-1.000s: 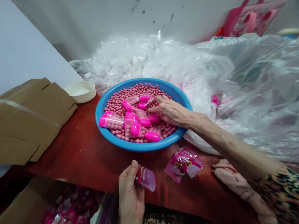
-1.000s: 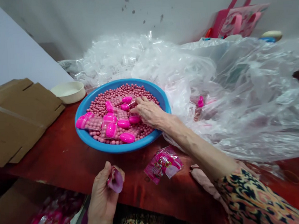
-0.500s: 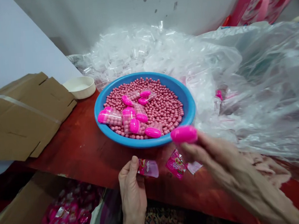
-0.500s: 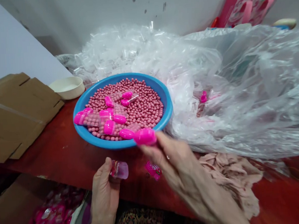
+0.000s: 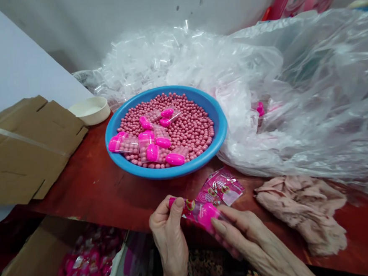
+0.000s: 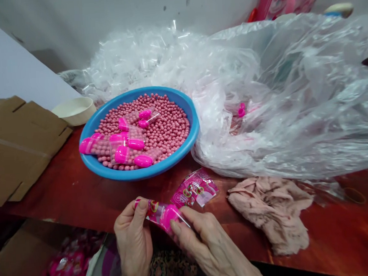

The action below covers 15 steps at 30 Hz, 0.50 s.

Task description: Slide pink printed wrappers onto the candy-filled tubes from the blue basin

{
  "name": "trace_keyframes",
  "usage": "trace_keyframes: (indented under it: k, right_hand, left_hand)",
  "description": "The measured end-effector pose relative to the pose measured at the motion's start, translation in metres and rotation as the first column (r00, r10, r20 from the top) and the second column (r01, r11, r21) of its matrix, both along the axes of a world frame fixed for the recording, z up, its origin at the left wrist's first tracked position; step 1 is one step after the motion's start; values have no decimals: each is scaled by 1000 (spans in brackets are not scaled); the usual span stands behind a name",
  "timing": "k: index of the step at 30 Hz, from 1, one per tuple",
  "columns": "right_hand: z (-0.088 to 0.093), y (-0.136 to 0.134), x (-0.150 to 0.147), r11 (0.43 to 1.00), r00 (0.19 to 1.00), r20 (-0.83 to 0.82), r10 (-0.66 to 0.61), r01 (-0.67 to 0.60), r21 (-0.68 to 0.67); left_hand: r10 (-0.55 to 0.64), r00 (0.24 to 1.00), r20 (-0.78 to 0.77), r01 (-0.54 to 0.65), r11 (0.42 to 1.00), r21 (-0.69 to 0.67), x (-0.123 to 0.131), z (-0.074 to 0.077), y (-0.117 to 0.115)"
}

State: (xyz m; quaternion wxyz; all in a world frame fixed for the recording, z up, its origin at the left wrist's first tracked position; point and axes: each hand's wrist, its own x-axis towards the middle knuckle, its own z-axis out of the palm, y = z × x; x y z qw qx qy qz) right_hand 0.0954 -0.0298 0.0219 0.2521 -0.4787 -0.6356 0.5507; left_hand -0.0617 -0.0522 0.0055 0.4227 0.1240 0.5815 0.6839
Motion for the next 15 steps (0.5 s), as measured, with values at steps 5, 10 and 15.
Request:
trace_keyframes:
  k: [5, 10, 15]
  right_hand:
    - [10, 3, -15, 973, 999, -21, -35, 30, -231]
    - [-1, 3, -14, 991, 994, 33, -109, 105, 87]
    - [-13, 3, -15, 931, 993, 54, -101, 75, 358]
  left_hand:
    - [-41, 999, -24, 42, 999, 25, 1, -1, 1]
    - [-64, 994, 85, 59, 997, 59, 3, 3, 7]
    - [-59, 984, 168, 39, 992, 116, 6, 9, 9]
